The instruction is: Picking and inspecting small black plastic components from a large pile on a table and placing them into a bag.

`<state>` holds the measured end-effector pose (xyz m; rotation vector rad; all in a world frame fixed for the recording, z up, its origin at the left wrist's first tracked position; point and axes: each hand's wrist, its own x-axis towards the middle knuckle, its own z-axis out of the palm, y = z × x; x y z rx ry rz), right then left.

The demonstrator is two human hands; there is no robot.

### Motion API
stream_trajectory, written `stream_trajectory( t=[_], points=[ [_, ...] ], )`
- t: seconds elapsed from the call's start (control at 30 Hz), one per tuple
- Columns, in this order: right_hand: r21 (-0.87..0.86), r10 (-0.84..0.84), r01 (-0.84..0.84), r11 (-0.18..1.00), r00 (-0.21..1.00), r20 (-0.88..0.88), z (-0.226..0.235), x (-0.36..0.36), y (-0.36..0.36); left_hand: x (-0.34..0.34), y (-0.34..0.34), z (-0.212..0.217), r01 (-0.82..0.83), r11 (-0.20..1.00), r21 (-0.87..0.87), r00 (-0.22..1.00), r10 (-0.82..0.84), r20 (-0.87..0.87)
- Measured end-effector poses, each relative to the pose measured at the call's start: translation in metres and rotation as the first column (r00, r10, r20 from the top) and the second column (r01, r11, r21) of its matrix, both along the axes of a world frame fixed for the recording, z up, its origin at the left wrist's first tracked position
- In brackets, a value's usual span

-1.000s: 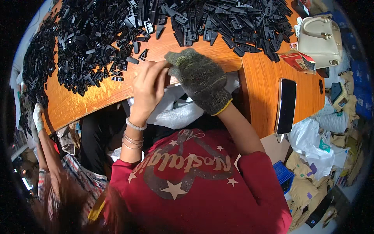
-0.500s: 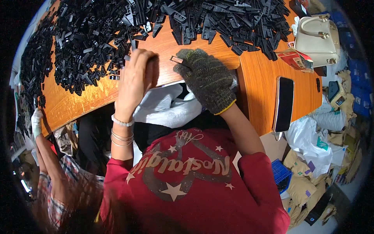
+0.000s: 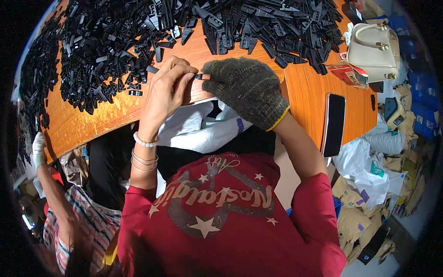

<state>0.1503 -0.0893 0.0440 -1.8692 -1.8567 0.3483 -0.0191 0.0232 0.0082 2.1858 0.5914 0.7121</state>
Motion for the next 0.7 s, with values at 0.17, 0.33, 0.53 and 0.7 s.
stream_trajectory(
  t=[0.17, 0.33, 0.53, 0.7],
  points=[
    [-0.014, 0.154, -0.154, 0.988, 0.977, 0.146, -0.005, 0.004, 0.011, -0.007, 0.0, 0.0, -0.004, 0.996, -0.085, 1.0, 0.006, 0.022],
    [-0.079, 0.289, -0.283, 0.956, 0.851, 0.44, 0.014, -0.01, 0.032, -0.009, 0.001, -0.006, 0.011, 0.997, -0.078, 0.998, -0.006, 0.059],
    [0.011, 0.301, -0.323, 0.946, 0.895, 0.328, 0.006, -0.014, 0.037, -0.007, -0.002, 0.001, 0.03, 0.996, -0.083, 0.999, -0.026, 0.043],
    [-0.064, 0.303, -0.301, 0.951, 0.882, 0.361, 0.003, -0.014, 0.04, -0.009, -0.002, -0.004, 0.013, 0.999, -0.047, 0.998, -0.01, 0.069]
  ],
)
